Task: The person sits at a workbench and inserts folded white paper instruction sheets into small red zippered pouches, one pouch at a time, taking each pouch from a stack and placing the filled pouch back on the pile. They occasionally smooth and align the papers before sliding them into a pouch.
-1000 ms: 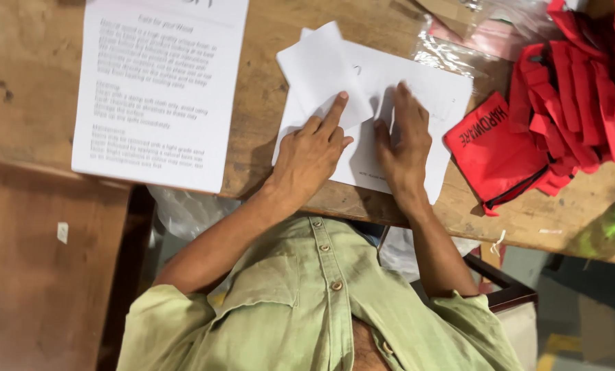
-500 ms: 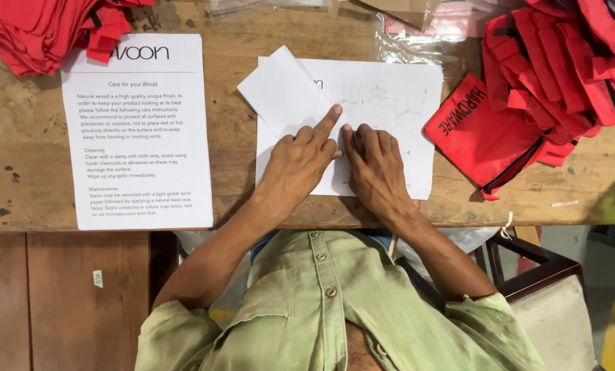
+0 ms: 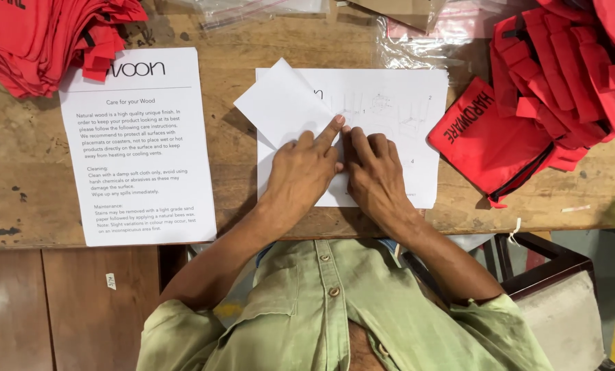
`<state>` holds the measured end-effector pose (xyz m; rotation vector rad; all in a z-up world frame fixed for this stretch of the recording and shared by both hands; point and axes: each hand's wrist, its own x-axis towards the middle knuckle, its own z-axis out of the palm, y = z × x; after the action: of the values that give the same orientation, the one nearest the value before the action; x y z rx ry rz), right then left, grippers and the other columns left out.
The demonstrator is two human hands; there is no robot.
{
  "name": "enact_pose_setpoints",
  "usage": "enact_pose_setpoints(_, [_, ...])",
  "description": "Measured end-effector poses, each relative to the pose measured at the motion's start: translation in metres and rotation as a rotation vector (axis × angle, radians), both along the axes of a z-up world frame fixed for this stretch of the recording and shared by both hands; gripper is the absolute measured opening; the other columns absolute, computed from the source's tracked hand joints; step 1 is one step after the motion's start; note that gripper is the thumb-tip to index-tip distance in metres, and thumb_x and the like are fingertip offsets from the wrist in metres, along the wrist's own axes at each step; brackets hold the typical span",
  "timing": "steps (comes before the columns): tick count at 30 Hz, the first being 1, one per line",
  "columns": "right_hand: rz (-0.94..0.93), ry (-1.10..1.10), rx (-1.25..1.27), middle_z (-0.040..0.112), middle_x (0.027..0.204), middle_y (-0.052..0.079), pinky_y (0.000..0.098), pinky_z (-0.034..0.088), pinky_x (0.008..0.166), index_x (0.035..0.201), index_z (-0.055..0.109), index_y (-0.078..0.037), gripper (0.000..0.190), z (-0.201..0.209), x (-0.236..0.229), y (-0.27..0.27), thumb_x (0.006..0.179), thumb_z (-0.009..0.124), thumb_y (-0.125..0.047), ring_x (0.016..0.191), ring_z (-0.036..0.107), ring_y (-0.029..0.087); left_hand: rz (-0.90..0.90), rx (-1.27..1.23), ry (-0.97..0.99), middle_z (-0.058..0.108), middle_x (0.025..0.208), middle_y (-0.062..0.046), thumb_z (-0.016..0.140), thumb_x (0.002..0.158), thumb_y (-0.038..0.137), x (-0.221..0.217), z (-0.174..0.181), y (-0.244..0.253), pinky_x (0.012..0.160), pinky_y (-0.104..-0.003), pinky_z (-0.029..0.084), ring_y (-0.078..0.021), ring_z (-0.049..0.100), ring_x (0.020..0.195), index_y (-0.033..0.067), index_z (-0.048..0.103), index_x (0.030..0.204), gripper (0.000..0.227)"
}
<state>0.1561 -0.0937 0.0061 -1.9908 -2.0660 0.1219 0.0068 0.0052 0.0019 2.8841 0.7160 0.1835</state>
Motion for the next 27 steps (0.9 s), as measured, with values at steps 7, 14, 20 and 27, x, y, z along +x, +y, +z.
enact_pose_setpoints(7, [0.083,-0.046,-0.059,0.053,0.124,0.017,0.0391,0.051,0.088,0.129,0.058,0.021,0.057,0.016,0.003,0.008,0.076,0.068,0.003,0.100,0.053,0.028,0.215,-0.154,0.184,0.049,0.156,0.005,0.052,0.093,0.063,0.003,0.024,0.068,0.061,-0.046,0.055,-0.0404,0.059,0.104,0.0103,0.080,0.077,0.062])
enact_pose_setpoints(14, [0.011,0.029,-0.051,0.057,0.110,0.016,0.0403,0.051,0.084,0.127,0.063,0.014,0.054,0.019,-0.003,0.018,0.073,0.068,0.007,0.098,0.053,0.029,0.243,-0.056,0.084,0.050,0.157,0.001,0.048,0.101,0.065,-0.014,-0.003,0.089,0.066,-0.038,0.054,-0.0297,0.057,0.104,0.0042,0.076,0.076,0.071])
enact_pose_setpoints(20, [-0.187,0.261,0.115,0.055,0.099,0.019,0.0486,0.043,0.084,0.098,0.064,0.004,0.038,0.010,-0.012,0.040,0.083,0.085,-0.023,0.094,0.047,0.036,0.420,0.069,-0.045,0.040,0.164,-0.005,0.056,0.105,0.056,-0.023,-0.022,0.071,0.084,-0.046,0.052,-0.0309,0.053,0.109,0.0055,0.075,0.101,0.054])
enact_pose_setpoints(27, [-0.201,0.464,0.053,0.058,0.091,0.014,0.0401,0.045,0.072,0.094,0.064,0.001,0.029,-0.001,-0.006,0.043,0.090,0.083,-0.021,0.082,0.053,0.027,0.229,0.261,-0.349,0.024,0.169,-0.003,0.065,0.091,0.012,-0.025,-0.036,0.072,0.112,-0.054,0.031,-0.0343,0.037,0.144,0.0322,0.074,0.133,0.048])
